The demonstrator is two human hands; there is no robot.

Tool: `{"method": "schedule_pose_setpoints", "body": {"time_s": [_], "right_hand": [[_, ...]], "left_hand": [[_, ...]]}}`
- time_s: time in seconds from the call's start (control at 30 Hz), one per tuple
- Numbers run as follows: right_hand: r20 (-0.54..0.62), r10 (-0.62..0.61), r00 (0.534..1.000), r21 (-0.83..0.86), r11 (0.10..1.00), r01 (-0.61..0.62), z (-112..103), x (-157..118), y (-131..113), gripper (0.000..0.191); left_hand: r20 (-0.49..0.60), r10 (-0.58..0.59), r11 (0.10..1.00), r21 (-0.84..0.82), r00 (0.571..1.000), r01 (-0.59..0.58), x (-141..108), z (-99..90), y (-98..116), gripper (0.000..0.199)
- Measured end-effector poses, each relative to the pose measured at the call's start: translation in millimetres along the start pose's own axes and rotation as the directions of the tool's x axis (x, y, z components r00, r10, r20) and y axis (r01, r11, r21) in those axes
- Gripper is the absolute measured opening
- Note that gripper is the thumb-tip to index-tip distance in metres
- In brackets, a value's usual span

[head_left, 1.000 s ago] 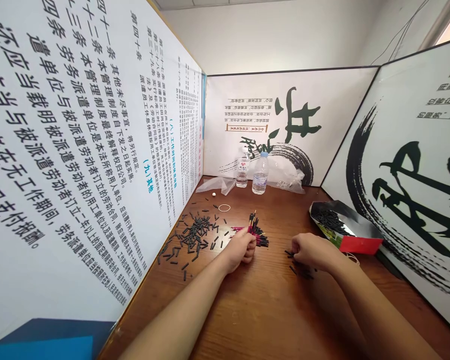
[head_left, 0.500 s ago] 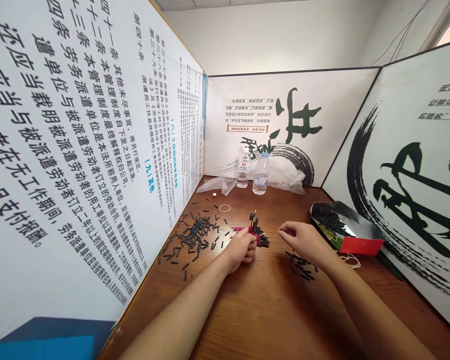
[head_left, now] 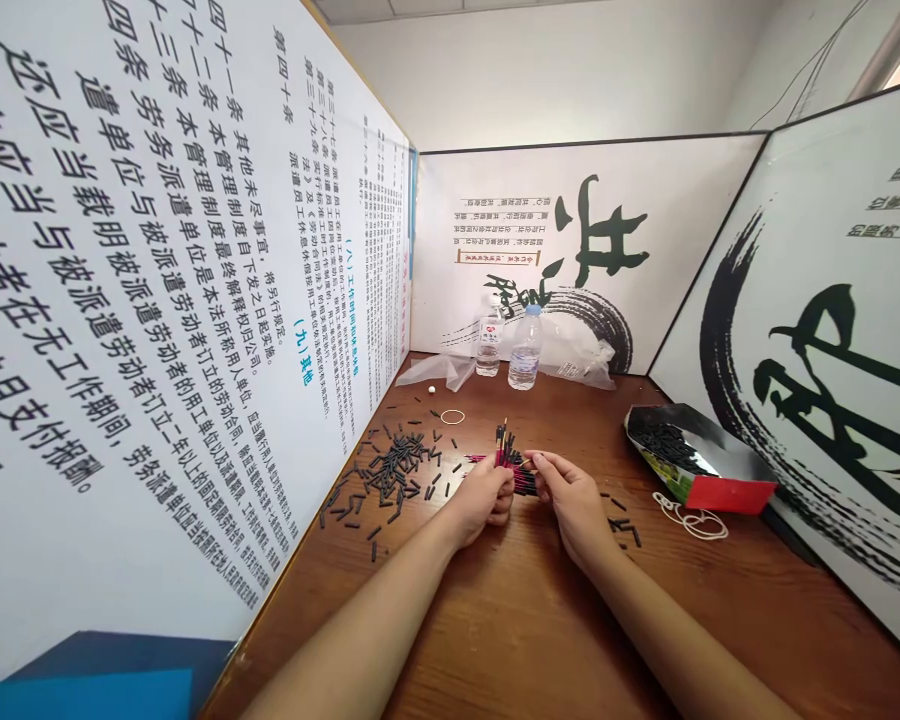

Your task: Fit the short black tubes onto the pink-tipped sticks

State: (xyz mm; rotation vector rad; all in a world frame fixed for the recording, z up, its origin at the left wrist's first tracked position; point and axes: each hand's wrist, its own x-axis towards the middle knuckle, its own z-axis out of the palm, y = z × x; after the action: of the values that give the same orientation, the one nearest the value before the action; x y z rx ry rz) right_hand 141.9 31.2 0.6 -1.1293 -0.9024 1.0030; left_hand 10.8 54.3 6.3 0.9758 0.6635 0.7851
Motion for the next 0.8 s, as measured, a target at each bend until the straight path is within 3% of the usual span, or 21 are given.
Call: {"method": "schedule_pose_setpoints", "body": {"time_s": [0.27,0.5,0.8], "right_hand": [[0.014,-0.003,1.0,-0.053,0.999,0.004,-0.9,-1.1,2.4,0.047],[0.097,-0.03,0.995,-0.123,0.992,0.042,1.4,-3.0,5.2,0.044],[-0.02,-0.138,0.99,-0.037,0.99,0.137,3.3,-5.5,4.9,0.045]], "left_hand": [[0.034,-0.008,1.0,0.016,0.999,0.007,-0.4,-1.5,-0.2,0.022],[0.06,0.0,1.0,0.015,0.998,-0.001,0.1,-4.3,-1.8,0.02],[0.045,-0.008,1.0,0.004,0.999,0.007,-0.7,-2.8,-0.7,0.022]]}}
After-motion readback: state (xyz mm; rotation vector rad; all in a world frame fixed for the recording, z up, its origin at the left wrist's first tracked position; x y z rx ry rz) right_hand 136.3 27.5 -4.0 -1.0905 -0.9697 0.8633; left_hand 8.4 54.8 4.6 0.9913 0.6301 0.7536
